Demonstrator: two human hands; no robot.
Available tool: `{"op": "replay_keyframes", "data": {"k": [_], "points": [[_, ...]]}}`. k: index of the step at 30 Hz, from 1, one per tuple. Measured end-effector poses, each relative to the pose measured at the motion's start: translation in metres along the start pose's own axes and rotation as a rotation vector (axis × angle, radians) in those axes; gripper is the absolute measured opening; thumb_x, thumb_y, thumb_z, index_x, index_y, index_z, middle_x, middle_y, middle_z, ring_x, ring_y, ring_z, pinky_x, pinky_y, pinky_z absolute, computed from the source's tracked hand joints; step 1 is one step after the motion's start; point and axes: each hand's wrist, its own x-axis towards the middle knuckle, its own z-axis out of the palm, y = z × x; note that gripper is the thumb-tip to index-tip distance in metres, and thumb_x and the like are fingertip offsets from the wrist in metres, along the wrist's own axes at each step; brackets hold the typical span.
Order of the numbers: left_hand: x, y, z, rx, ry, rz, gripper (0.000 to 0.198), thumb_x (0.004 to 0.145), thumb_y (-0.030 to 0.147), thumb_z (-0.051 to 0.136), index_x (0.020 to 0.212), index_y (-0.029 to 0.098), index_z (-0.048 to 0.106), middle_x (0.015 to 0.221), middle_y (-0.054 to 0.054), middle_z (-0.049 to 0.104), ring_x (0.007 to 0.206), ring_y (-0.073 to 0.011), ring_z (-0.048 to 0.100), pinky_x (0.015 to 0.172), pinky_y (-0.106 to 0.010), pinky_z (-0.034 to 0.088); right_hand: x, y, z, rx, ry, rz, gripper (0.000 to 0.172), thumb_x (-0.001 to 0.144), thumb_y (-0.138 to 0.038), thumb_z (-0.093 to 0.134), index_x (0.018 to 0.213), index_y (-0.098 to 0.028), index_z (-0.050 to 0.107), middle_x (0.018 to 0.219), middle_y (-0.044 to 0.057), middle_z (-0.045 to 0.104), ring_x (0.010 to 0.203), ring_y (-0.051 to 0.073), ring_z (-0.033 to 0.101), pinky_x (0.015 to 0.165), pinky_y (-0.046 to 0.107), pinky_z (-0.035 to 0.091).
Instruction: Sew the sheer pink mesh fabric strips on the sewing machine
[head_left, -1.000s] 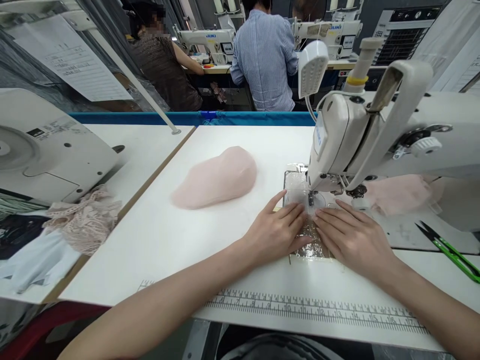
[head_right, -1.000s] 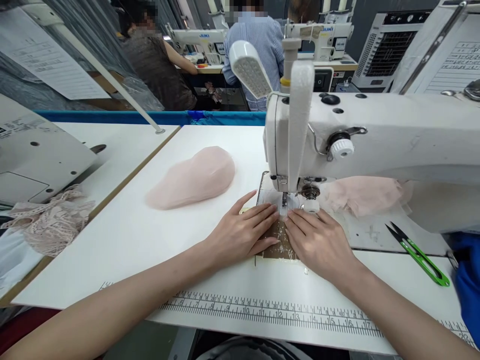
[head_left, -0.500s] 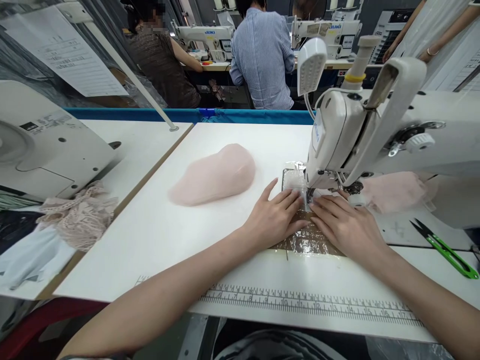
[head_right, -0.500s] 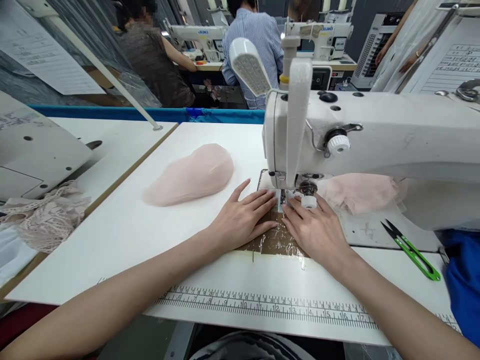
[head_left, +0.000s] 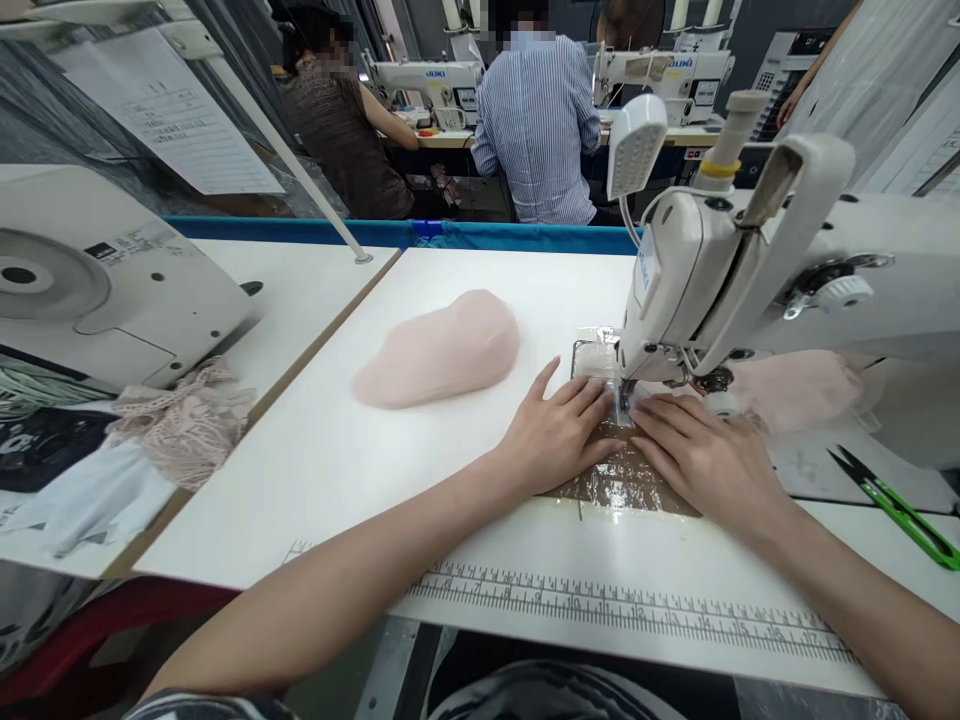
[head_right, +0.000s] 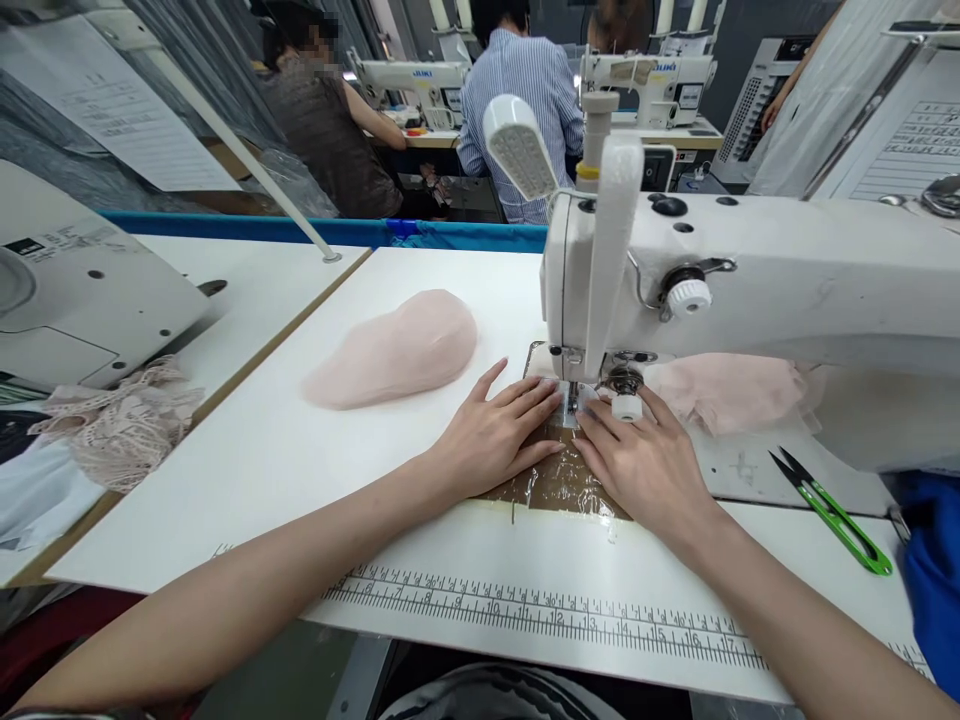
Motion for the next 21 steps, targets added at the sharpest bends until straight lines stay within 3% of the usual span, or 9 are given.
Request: {"op": "replay_keyframes", "data": {"k": [7,14,18,21], "points": [[-0.001,0.000,-0.003,-0.018,-0.058,-0.071,0.059,0.096,0.055,0.031,0.138,0.014,0.040,0.141,-0.008,0.045,0.133,-0.0251,0.037,0.115,-0.050,0.013,0.000,0.000,-0.003,0.031,0.032,0.023,0.029,0.096,-0.025,0.044,0.107,-0.012,0.067,0.108,0.007,0.069,0.088,0.021,0.066,0.096,0.044,0.041],[-0.002,0.000,-0.003,0.027,0.024,-0.080,0.060,0.095,0.056,0.034,0.134,0.012,0.044,0.138,-0.012,0.047,0.130,-0.0250,0.041,0.114,-0.050,0.017,0.000,-0.005,0.000,0.091,0.085,0.030,0.029,0.096,-0.023,0.041,0.105,-0.015,0.067,0.107,0.005,0.070,0.091,0.021,0.066,0.097,0.043,0.042],[-0.003,0.008,-0.008,0.144,0.062,-0.099,0.049,0.089,0.047,0.052,0.116,0.007,0.058,0.109,-0.014,0.063,0.103,-0.0255,0.058,0.112,-0.048,0.024,0.000,-0.007,-0.001,0.124,0.105,0.037,0.027,0.096,-0.023,0.042,0.103,-0.015,0.068,0.104,0.004,0.071,0.088,0.021,0.066,0.096,0.044,0.042],[-0.008,0.017,-0.010,0.175,0.079,-0.034,0.027,0.090,0.031,0.055,0.098,0.006,0.064,0.089,-0.009,0.065,0.086,-0.0224,0.060,0.106,-0.048,0.032,-0.001,-0.007,-0.002,0.143,0.127,0.033,0.026,0.096,-0.021,0.043,0.102,-0.015,0.068,0.102,0.004,0.071,0.088,0.020,0.066,0.096,0.045,0.043]]}}
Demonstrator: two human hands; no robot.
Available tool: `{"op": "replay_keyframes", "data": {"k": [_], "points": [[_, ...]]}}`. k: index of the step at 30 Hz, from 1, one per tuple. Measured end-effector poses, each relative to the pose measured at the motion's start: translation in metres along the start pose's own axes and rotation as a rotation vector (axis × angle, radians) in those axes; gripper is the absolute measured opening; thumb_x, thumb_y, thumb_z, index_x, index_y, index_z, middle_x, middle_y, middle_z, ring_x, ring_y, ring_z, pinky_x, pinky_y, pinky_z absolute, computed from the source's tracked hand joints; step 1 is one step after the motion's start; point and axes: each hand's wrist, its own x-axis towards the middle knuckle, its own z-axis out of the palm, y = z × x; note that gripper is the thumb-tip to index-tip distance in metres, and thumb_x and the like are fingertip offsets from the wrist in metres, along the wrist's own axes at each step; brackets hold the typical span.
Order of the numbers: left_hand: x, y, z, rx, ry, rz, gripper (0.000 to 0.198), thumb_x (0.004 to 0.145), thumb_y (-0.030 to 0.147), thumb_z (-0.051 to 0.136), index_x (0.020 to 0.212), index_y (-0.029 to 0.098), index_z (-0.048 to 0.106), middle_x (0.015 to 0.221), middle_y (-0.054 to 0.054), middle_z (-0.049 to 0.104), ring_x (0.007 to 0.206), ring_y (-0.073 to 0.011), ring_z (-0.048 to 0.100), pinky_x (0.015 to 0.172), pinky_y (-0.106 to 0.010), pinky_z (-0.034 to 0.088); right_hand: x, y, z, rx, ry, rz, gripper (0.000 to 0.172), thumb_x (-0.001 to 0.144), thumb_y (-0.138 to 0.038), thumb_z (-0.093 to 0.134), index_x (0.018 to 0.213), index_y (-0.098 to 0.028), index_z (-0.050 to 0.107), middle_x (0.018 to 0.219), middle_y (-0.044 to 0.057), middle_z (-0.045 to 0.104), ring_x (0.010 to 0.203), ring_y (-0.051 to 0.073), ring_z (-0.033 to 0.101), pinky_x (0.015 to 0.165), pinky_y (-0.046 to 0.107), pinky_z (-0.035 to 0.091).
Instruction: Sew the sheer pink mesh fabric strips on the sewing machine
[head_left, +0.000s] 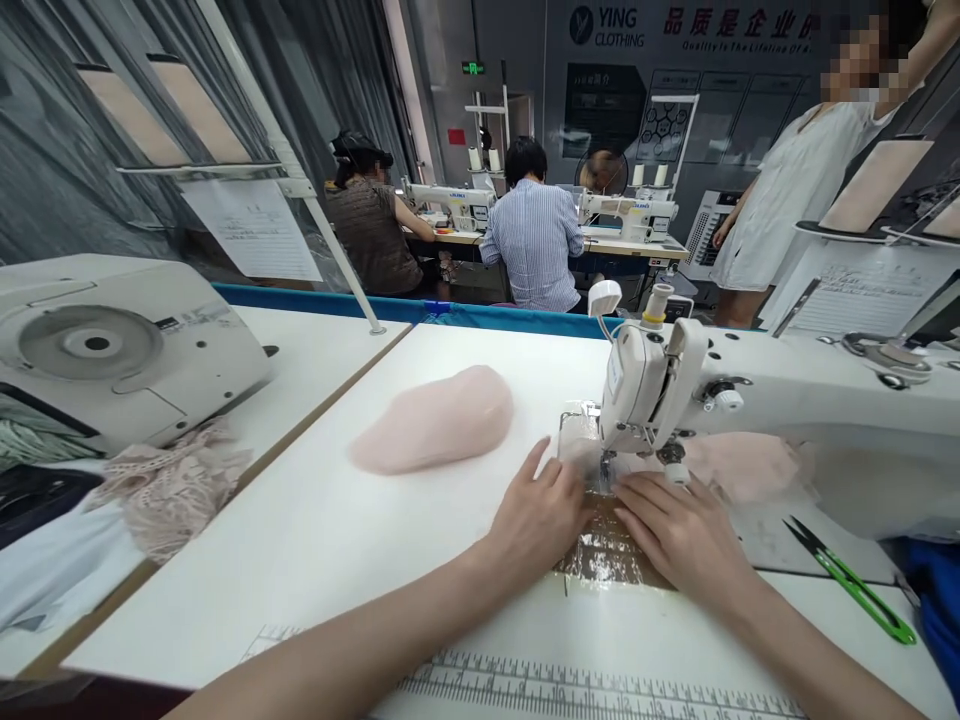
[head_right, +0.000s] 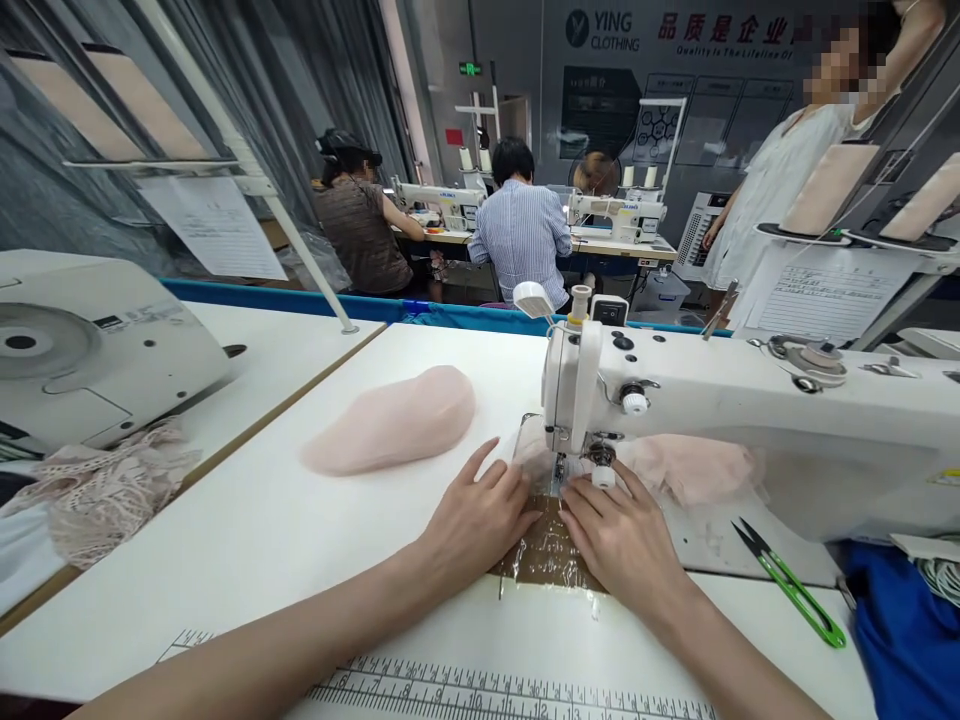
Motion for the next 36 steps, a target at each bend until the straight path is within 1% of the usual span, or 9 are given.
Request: {"op": "replay_keyframes", "data": {"k": [4,9,11,14,19,23,27,33,36], "points": [[-0.011,0.012,-0.014,-0.273,-0.042,0.257,0.022,0.094,0.012,0.043,0.109,0.013,0.059,0.086,-0.003,0.066,0.080,-0.0155,0.060,0.088,-0.033,0.045,-0.004,0.001,0.001,0.052,0.000,0.003,0.025,0.095,-0.018,0.044,0.104,-0.016,0.067,0.106,0.004,0.070,0.092,0.021,0.066,0.093,0.046,0.046],[-0.018,0.020,-0.036,-0.598,-0.161,0.516,0.036,0.095,0.013,0.042,0.130,0.020,0.046,0.101,-0.001,0.066,0.087,-0.0123,0.060,0.078,-0.022,0.048,-0.010,0.003,0.007,0.214,-0.122,-0.014,0.026,0.093,-0.020,0.047,0.113,-0.021,0.064,0.114,0.002,0.067,0.105,0.021,0.061,0.091,0.045,0.050],[-0.018,0.019,-0.035,-0.498,-0.088,0.487,0.030,0.096,0.012,0.040,0.123,0.018,0.050,0.109,-0.003,0.064,0.090,-0.0137,0.060,0.075,-0.023,0.048,-0.011,0.004,0.008,0.269,-0.149,-0.060,0.027,0.093,-0.021,0.048,0.115,-0.021,0.063,0.117,0.002,0.065,0.109,0.020,0.058,0.093,0.045,0.049],[-0.016,0.017,-0.027,-0.298,-0.032,0.344,0.018,0.093,0.015,0.043,0.107,0.015,0.054,0.098,-0.006,0.063,0.079,-0.0166,0.060,0.060,-0.027,0.049,-0.011,0.006,0.009,0.281,-0.162,-0.078,0.031,0.092,-0.016,0.046,0.118,-0.021,0.061,0.120,0.003,0.064,0.112,0.021,0.057,0.094,0.045,0.049],[-0.013,0.013,-0.021,-0.233,-0.222,-0.056,0.012,0.091,0.025,0.049,0.093,0.013,0.051,0.093,-0.006,0.058,0.055,-0.0120,0.052,0.038,-0.023,0.037,-0.012,0.010,0.007,0.253,-0.128,0.057,0.032,0.093,-0.016,0.044,0.119,-0.021,0.061,0.117,0.005,0.065,0.104,0.022,0.062,0.090,0.048,0.050],[-0.009,0.008,-0.025,-0.281,-0.318,-0.108,0.009,0.092,0.011,0.044,0.092,0.013,0.053,0.086,-0.004,0.060,0.054,-0.0121,0.052,0.042,-0.023,0.037,-0.008,0.007,0.003,0.351,-0.144,0.136,0.025,0.093,-0.029,0.050,0.112,-0.022,0.065,0.107,0.005,0.069,0.093,0.022,0.065,0.081,0.045,0.052],[-0.006,-0.004,-0.033,-0.574,-0.311,-0.204,0.018,0.095,0.015,0.038,0.099,0.015,0.055,0.089,-0.004,0.063,0.069,-0.0144,0.059,0.057,-0.025,0.046,-0.004,0.002,0.001,0.417,-0.200,0.154,0.024,0.091,-0.035,0.053,0.106,-0.023,0.067,0.106,0.005,0.068,0.094,0.022,0.063,0.081,0.044,0.050],[-0.008,-0.020,-0.056,-0.775,-0.464,0.089,0.043,0.078,0.010,0.057,0.118,0.024,0.054,0.119,-0.004,0.055,0.089,-0.0151,0.060,0.064,-0.023,0.047,-0.008,0.001,0.001,0.399,-0.209,0.133,0.025,0.092,-0.036,0.050,0.105,-0.024,0.067,0.107,0.005,0.067,0.094,0.023,0.062,0.080,0.044,0.050],[-0.008,-0.016,-0.058,-0.693,-0.511,0.132,0.024,0.081,0.018,0.062,0.105,0.022,0.060,0.102,-0.002,0.062,0.077,-0.0140,0.061,0.056,-0.022,0.042,-0.011,0.003,0.004,0.407,-0.209,0.137,0.024,0.093,-0.034,0.048,0.105,-0.025,0.067,0.108,0.004,0.066,0.096,0.023,0.062,0.081,0.044,0.050]]}}
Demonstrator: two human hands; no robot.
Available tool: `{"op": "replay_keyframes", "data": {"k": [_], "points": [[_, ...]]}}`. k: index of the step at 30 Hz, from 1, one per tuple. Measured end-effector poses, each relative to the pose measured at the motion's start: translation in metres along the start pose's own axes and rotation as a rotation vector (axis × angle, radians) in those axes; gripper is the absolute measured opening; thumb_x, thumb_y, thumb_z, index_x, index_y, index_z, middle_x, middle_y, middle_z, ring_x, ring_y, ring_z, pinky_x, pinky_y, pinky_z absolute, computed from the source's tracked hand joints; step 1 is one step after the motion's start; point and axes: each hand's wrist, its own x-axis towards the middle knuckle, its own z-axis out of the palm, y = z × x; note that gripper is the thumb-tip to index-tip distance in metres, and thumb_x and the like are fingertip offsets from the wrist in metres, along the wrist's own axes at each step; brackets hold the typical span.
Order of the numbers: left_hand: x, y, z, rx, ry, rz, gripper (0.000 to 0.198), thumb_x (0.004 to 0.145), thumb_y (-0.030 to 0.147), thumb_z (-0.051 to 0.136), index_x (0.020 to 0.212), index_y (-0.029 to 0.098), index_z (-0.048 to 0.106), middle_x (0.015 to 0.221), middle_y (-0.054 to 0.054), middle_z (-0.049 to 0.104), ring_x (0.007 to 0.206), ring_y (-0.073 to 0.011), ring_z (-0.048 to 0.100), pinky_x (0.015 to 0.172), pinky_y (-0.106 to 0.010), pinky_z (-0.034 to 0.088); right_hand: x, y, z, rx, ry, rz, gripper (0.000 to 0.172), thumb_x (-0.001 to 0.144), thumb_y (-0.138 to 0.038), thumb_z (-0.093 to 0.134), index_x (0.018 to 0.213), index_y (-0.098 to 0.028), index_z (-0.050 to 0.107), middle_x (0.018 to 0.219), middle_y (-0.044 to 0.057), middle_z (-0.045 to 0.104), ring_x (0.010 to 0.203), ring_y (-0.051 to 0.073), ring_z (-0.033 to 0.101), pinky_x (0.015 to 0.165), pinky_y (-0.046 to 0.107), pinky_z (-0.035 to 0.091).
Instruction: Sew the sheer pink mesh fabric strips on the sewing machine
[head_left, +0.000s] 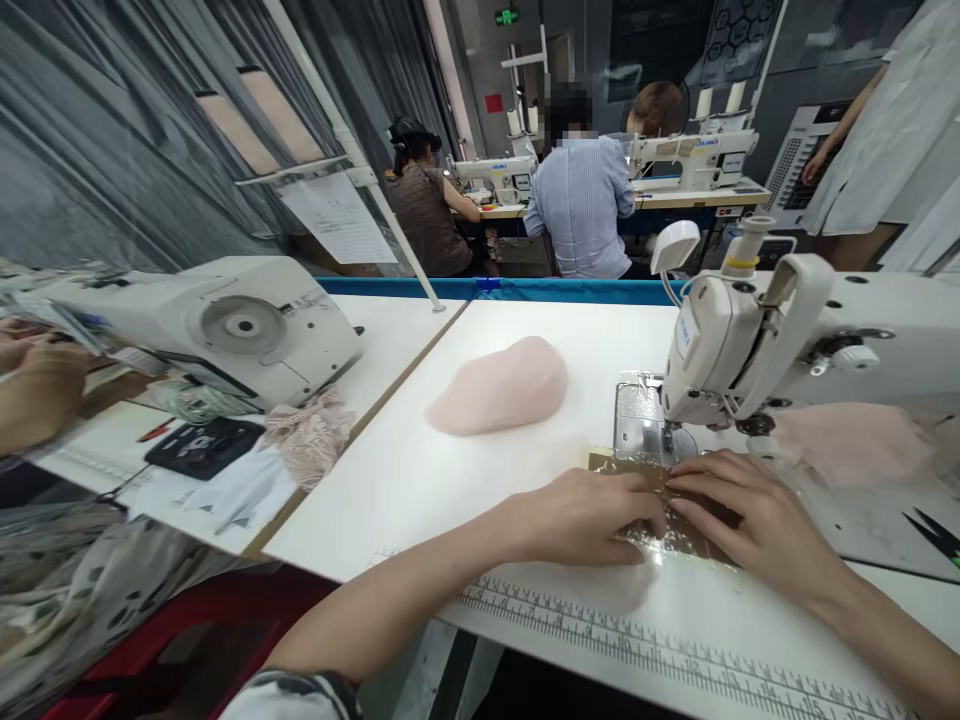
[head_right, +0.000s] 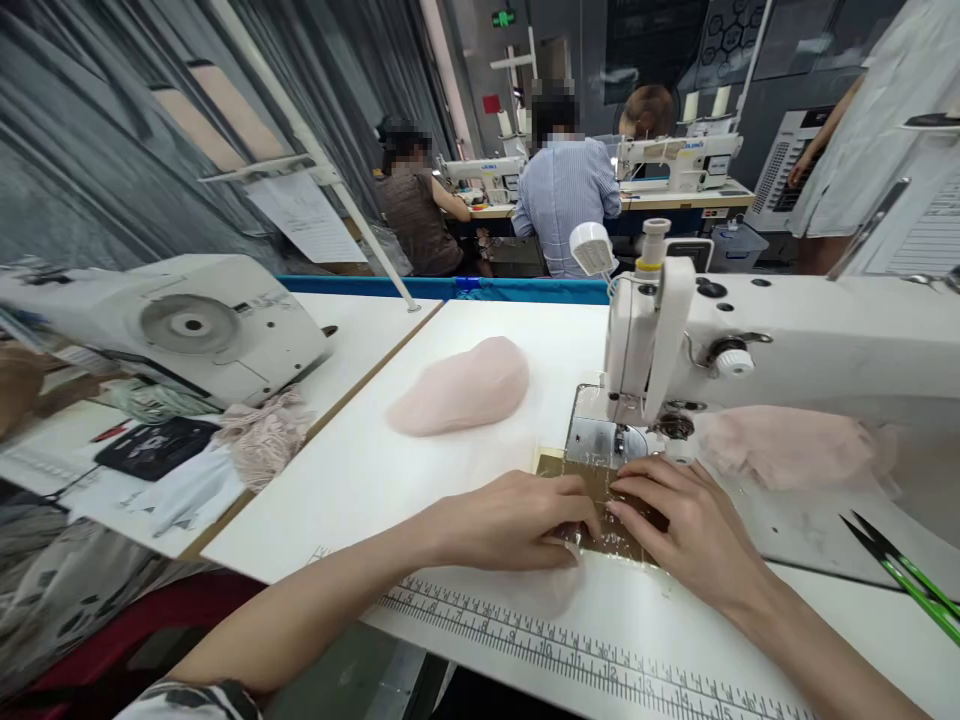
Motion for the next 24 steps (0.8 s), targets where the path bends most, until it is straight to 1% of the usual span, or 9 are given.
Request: {"op": "replay_keyframes", "data": {"k": [2,4,9,12,15,17,20,22,24], "points": [[0.003,0.001,0.004,0.040,-0.021,-0.008,0.006,0.085,0.018,0.058,0.090,0.020,0.060,0.081,0.001,0.064,0.066,-0.0124,0.059,0.051,-0.022,0.037,-0.001,0.002,0.001,0.014,0.005,-0.003,0.024,0.093,-0.034,0.047,0.105,-0.027,0.067,0.109,0.002,0.066,0.096,0.023,0.062,0.083,0.044,0.050],[0.007,0.002,0.010,0.053,0.025,-0.017,0.005,0.087,0.017,0.055,0.083,0.018,0.058,0.075,0.002,0.064,0.063,-0.0116,0.057,0.050,-0.021,0.035,-0.001,0.003,0.001,0.037,0.012,-0.003,0.024,0.093,-0.035,0.047,0.103,-0.028,0.068,0.109,0.001,0.066,0.096,0.022,0.062,0.084,0.044,0.050],[0.014,0.001,0.024,-0.090,0.424,-0.164,0.006,0.092,0.021,0.052,0.094,0.018,0.057,0.083,0.002,0.067,0.070,-0.0109,0.060,0.058,-0.021,0.040,0.002,-0.002,-0.001,0.131,0.010,0.030,0.025,0.090,-0.043,0.052,0.105,-0.030,0.068,0.106,0.002,0.067,0.094,0.023,0.063,0.078,0.041,0.054],[0.016,0.001,0.025,-0.079,0.609,-0.136,0.010,0.091,0.028,0.056,0.089,0.018,0.060,0.079,0.000,0.066,0.076,-0.0136,0.058,0.064,-0.024,0.042,0.004,-0.007,-0.003,0.196,-0.005,0.062,0.021,0.088,-0.042,0.055,0.099,-0.030,0.069,0.100,0.002,0.068,0.093,0.023,0.063,0.078,0.040,0.053],[0.016,0.001,0.021,-0.077,0.764,-0.086,0.007,0.089,0.024,0.057,0.086,0.019,0.060,0.083,0.000,0.066,0.088,-0.0163,0.057,0.081,-0.032,0.042,0.006,-0.010,-0.006,0.324,-0.032,0.138,0.019,0.089,-0.036,0.052,0.088,-0.028,0.069,0.089,0.001,0.069,0.084,0.021,0.063,0.076,0.038,0.052],[0.017,0.001,0.017,-0.229,0.758,-0.106,0.006,0.090,0.020,0.054,0.085,0.018,0.057,0.079,0.001,0.064,0.080,-0.0138,0.057,0.080,-0.031,0.042,0.007,-0.010,-0.008,0.442,-0.050,0.248,0.020,0.089,-0.036,0.052,0.087,-0.025,0.068,0.079,0.002,0.068,0.071,0.019,0.062,0.064,0.034,0.051],[0.019,0.000,0.015,-0.611,0.640,-0.217,0.009,0.093,0.025,0.047,0.086,0.018,0.049,0.061,0.005,0.052,0.055,-0.0086,0.048,0.056,-0.022,0.039,0.008,-0.010,-0.011,0.686,-0.086,0.439,0.024,0.089,-0.041,0.052,0.096,-0.022,0.065,0.063,0.000,0.064,0.053,0.015,0.057,0.047,0.027,0.044],[0.020,-0.001,0.016,-0.779,0.589,-0.277,0.013,0.094,0.030,0.045,0.088,0.019,0.046,0.060,0.006,0.048,0.052,-0.0075,0.045,0.050,-0.019,0.036,0.009,-0.011,-0.013,0.872,-0.134,0.537,0.031,0.090,-0.045,0.050,0.103,-0.019,0.061,0.053,-0.002,0.061,0.041,0.013,0.051,0.039,0.024,0.037],[0.022,-0.003,0.017,-0.849,0.573,-0.300,0.015,0.094,0.032,0.046,0.089,0.018,0.046,0.067,0.004,0.051,0.057,-0.0073,0.048,0.052,-0.018,0.037,0.010,-0.012,-0.015,1.012,-0.202,0.592,0.037,0.090,-0.047,0.049,0.110,-0.017,0.057,0.049,-0.003,0.059,0.035,0.012,0.046,0.035,0.022,0.031]]}}
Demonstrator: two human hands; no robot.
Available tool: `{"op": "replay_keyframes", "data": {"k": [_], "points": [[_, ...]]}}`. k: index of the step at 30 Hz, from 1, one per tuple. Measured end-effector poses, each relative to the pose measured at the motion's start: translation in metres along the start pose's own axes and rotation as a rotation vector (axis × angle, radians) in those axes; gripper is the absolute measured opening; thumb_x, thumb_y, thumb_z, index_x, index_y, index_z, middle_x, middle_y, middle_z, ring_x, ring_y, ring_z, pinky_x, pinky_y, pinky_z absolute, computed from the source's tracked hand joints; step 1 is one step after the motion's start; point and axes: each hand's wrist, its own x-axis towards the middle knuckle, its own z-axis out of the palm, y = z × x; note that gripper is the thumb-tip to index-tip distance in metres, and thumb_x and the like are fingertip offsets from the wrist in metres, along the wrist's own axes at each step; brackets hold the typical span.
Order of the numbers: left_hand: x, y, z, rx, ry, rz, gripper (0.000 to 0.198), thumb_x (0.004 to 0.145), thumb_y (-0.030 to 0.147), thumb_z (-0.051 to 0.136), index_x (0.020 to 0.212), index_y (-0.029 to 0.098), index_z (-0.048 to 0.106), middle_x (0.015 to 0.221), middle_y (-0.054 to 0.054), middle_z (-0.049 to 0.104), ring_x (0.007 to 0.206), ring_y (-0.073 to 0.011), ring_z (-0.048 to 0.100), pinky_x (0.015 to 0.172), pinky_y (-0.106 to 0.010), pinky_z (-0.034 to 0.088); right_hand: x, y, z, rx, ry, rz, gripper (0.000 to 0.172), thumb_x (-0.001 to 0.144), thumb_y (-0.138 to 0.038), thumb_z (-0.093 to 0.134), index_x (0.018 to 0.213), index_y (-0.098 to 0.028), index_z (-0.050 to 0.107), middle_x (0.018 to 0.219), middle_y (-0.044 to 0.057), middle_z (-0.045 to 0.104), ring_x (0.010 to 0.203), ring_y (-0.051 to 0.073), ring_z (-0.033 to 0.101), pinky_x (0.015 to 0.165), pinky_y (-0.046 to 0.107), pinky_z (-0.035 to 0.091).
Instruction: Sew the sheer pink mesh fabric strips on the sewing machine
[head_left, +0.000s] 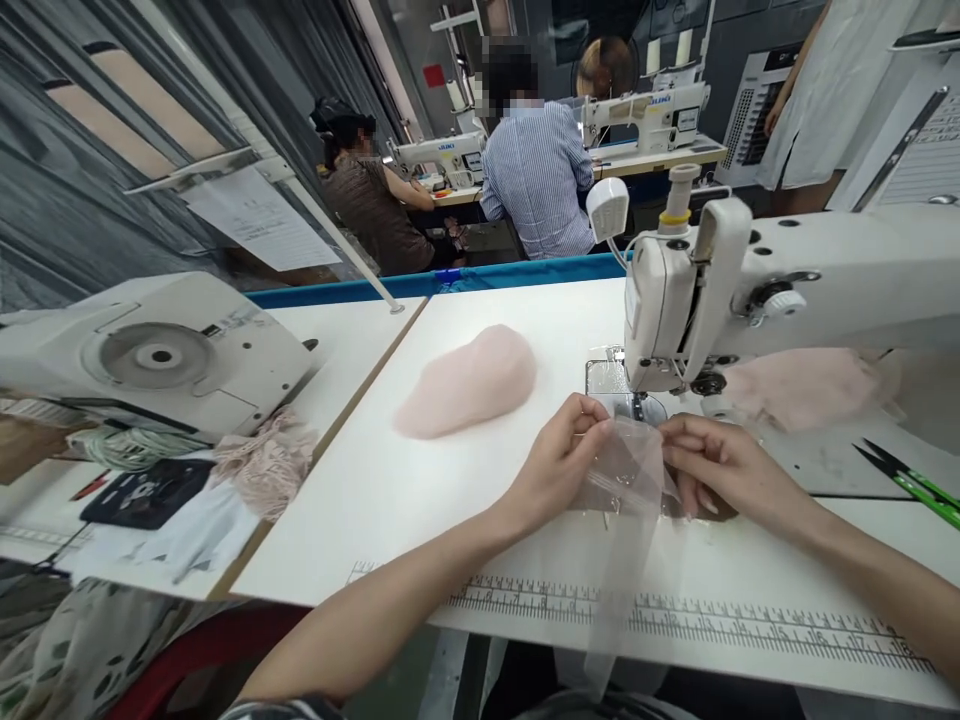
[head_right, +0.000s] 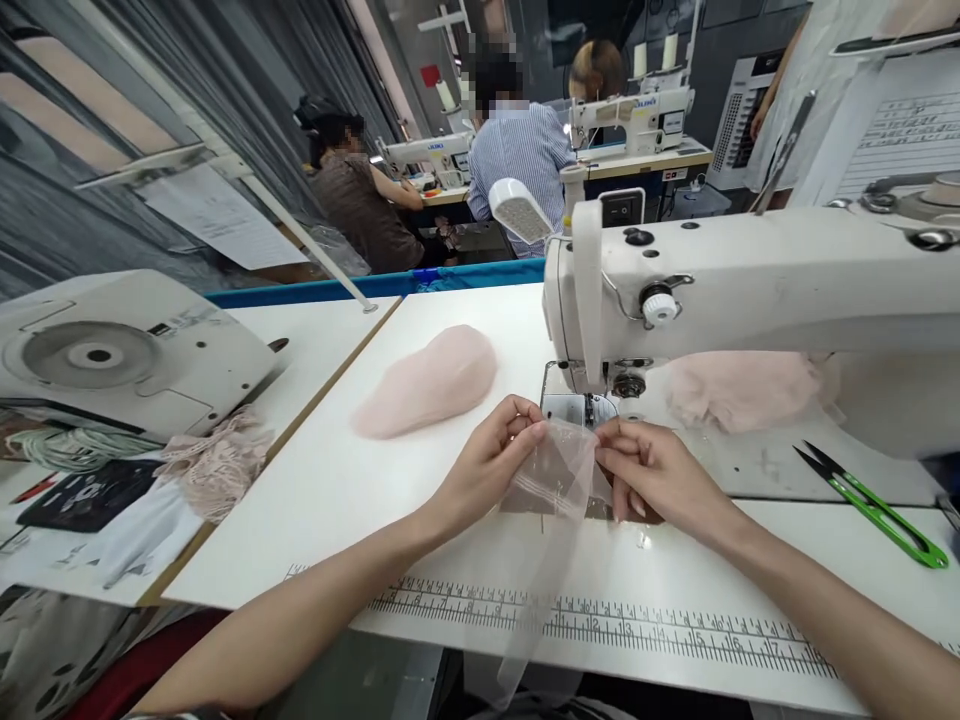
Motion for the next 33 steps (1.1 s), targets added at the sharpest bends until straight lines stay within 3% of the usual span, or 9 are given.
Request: {"op": "replay_keyframes", "data": {"k": [5,8,10,14,18,21,24,29,33], "points": [[0.001,-0.001,0.003,-0.021,-0.047,-0.048,0.014,0.090,0.029,0.054,0.089,0.016,0.052,0.075,0.000,0.059,0.069,-0.0099,0.057,0.061,-0.020,0.044,-0.003,-0.005,0.005,0.065,-0.115,-0.019,0.045,0.090,-0.049,0.048,0.122,-0.017,0.047,0.060,0.001,0.065,0.051,0.016,0.061,0.044,0.025,0.042],[0.000,0.001,0.004,0.016,-0.097,-0.047,0.015,0.089,0.031,0.056,0.092,0.015,0.054,0.076,-0.002,0.063,0.070,-0.0123,0.060,0.063,-0.022,0.046,-0.004,-0.002,0.009,-0.198,-0.019,-0.155,0.045,0.082,-0.039,0.062,0.121,-0.022,0.048,0.068,0.000,0.064,0.052,0.015,0.059,0.043,0.025,0.044],[-0.001,0.002,0.003,0.052,-0.151,-0.038,0.018,0.086,0.030,0.061,0.096,0.016,0.056,0.083,-0.003,0.064,0.076,-0.0143,0.062,0.064,-0.024,0.048,-0.003,0.000,0.010,-0.386,0.081,-0.228,0.035,0.083,-0.029,0.058,0.116,-0.023,0.050,0.067,-0.002,0.062,0.048,0.013,0.054,0.042,0.025,0.042],[0.001,0.002,-0.001,0.112,-0.235,-0.030,0.029,0.075,0.024,0.072,0.099,0.018,0.057,0.096,-0.005,0.063,0.090,-0.0185,0.061,0.072,-0.027,0.050,-0.004,0.001,0.007,-0.432,0.194,-0.268,0.019,0.086,-0.025,0.048,0.104,-0.022,0.055,0.057,-0.004,0.054,0.045,0.013,0.051,0.041,0.025,0.040],[0.002,0.000,0.001,0.061,-0.160,-0.089,0.015,0.079,0.024,0.066,0.087,0.015,0.057,0.082,-0.002,0.063,0.074,-0.0139,0.062,0.066,-0.024,0.049,-0.008,-0.002,0.012,-0.387,0.223,-0.282,0.028,0.084,-0.042,0.059,0.103,-0.022,0.054,0.056,-0.005,0.050,0.047,0.013,0.051,0.043,0.025,0.042],[0.001,-0.002,0.006,-0.035,-0.121,-0.098,0.017,0.083,0.030,0.063,0.082,0.015,0.054,0.072,-0.001,0.063,0.068,-0.0129,0.062,0.062,-0.023,0.048,-0.010,0.002,0.019,-0.615,0.237,-0.375,0.041,0.075,-0.043,0.068,0.106,-0.023,0.050,0.069,-0.002,0.056,0.051,0.013,0.052,0.043,0.025,0.041],[0.000,-0.002,0.011,-0.040,-0.100,-0.076,0.021,0.085,0.034,0.061,0.078,0.015,0.054,0.063,0.001,0.060,0.057,-0.0102,0.058,0.054,-0.020,0.045,-0.008,0.008,0.022,-0.757,0.274,-0.416,0.027,0.083,-0.033,0.058,0.106,-0.023,0.048,0.082,0.001,0.060,0.053,0.013,0.052,0.043,0.025,0.041],[-0.001,0.001,0.011,0.063,-0.104,-0.052,0.022,0.080,0.035,0.066,0.075,0.015,0.056,0.061,0.003,0.056,0.048,-0.0064,0.046,0.046,-0.017,0.035,-0.007,0.003,0.016,-0.653,0.289,-0.539,0.017,0.089,-0.018,0.044,0.097,-0.022,0.059,0.105,0.005,0.060,0.064,0.011,0.056,0.053,0.025,0.045],[0.003,0.000,0.001,0.077,-0.252,-0.159,0.024,0.073,0.035,0.072,0.074,0.015,0.058,0.057,0.005,0.053,0.047,-0.0066,0.043,0.045,-0.017,0.032,-0.005,-0.008,0.009,-0.331,0.248,-0.394,0.015,0.088,-0.023,0.055,0.081,-0.021,0.067,0.080,0.001,0.065,0.072,0.013,0.060,0.061,0.024,0.046]]}}
